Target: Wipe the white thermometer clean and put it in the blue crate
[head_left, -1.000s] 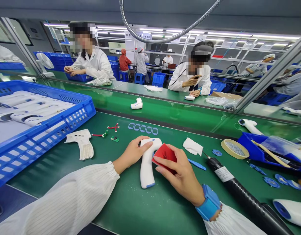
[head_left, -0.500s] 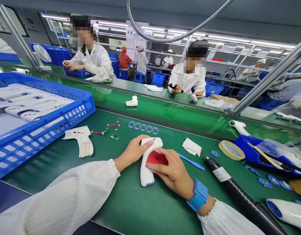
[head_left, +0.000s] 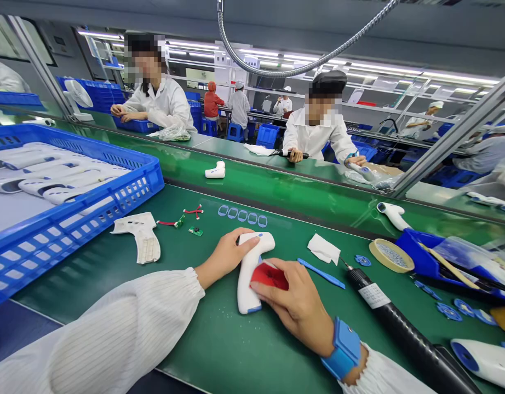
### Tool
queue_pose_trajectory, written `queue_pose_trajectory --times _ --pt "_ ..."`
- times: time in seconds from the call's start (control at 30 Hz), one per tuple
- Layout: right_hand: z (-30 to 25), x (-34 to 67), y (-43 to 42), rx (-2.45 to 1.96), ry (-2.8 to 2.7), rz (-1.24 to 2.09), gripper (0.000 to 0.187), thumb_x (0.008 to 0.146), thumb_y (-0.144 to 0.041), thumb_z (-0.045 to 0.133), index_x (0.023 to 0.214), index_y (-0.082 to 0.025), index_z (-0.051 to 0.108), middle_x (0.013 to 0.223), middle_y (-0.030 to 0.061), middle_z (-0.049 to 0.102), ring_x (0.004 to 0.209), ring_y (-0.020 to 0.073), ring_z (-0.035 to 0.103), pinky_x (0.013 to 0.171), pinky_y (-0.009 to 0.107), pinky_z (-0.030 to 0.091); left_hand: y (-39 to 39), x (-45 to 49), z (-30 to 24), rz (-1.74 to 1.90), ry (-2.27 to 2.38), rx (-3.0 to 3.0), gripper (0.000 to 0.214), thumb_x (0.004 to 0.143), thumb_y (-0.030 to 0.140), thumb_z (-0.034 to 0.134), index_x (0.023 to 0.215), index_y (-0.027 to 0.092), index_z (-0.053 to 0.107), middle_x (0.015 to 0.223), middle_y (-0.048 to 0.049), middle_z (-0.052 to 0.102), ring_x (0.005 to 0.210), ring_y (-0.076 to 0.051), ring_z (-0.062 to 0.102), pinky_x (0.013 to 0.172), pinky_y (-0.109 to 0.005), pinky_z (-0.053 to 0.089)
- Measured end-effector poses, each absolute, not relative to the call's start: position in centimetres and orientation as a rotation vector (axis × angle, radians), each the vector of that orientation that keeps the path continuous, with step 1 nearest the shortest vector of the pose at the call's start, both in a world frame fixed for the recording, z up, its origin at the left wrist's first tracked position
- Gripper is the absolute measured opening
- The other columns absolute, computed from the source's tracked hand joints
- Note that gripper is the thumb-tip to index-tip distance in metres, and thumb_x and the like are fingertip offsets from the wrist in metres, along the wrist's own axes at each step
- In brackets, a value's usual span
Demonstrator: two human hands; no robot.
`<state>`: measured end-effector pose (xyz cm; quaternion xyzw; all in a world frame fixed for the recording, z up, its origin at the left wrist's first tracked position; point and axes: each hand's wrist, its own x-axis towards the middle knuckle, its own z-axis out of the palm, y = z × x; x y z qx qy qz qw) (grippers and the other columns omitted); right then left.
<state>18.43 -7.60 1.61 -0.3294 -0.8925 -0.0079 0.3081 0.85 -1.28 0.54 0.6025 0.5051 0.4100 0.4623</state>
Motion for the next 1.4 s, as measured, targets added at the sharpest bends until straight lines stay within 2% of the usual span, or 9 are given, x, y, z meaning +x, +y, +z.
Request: queue_pose_trajectory --times 0.73,0.9,1.07,1.23,1.4 --pt "1.52 18.42 -8.09 -0.881 -2.342 0.097 0.028 0.087 -0.019 0.046 0.105 -0.035 0.06 0.11 0.0072 0.045 0.088 0.0209 0.045 0.07 0.037 0.04 -1.22 0.86 0.55 0.989 1.234 1.486 0.037 0.072 0.047 0.054 0.097 0.02 0.059 0.088 -0.0021 0.062 0.075 -0.016 0.054 0.063 -0.024 0.041" --pt "1.53 18.24 -7.68 -0.909 -2.303 0.055 0.026 0.086 -0.019 0.048 0.103 -0.032 0.062 0.11 0.0077 0.046 0.089 0.0216 0.045 0.07 0.037 0.04 -1.26 0.86 0.62 0.996 1.231 1.491 0.038 0.072 0.047 0.054 0.098 0.019 0.059 0.092 -0.0033 0.062 0.079 -0.017 0.055 0.067 -0.025 0.042" --pt "1.68 18.34 -8.02 -0.877 -2.333 0.116 0.026 0.087 -0.018 0.045 0.102 -0.031 0.062 0.108 0.0077 0.046 0.088 0.0203 0.046 0.07 0.035 0.042 -1.14 0.85 0.34 0.986 1.242 1.488 0.04 0.072 0.047 0.054 0.1 0.018 0.058 0.089 -0.0034 0.062 0.074 -0.017 0.055 0.062 -0.025 0.042" --pt "1.5 18.17 -7.41 -0.919 -2.288 0.049 0.026 0.087 -0.019 0.046 0.102 -0.033 0.062 0.109 0.0072 0.047 0.088 0.0205 0.046 0.07 0.036 0.042 -1.15 0.84 0.47 1.001 1.255 1.5 0.038 0.072 0.046 0.054 0.098 0.019 0.059 0.091 -0.0027 0.062 0.078 -0.017 0.054 0.069 -0.025 0.042" --pt "1.83 18.41 -8.05 -0.899 -2.322 0.098 0.027 0.087 -0.018 0.046 0.104 -0.032 0.061 0.108 0.0074 0.046 0.086 0.02 0.046 0.067 0.035 0.042 -1.26 0.88 0.76 0.98 1.264 1.496 0.038 0.072 0.046 0.054 0.098 0.018 0.059 0.086 -0.0027 0.061 0.071 -0.016 0.053 0.061 -0.024 0.041"
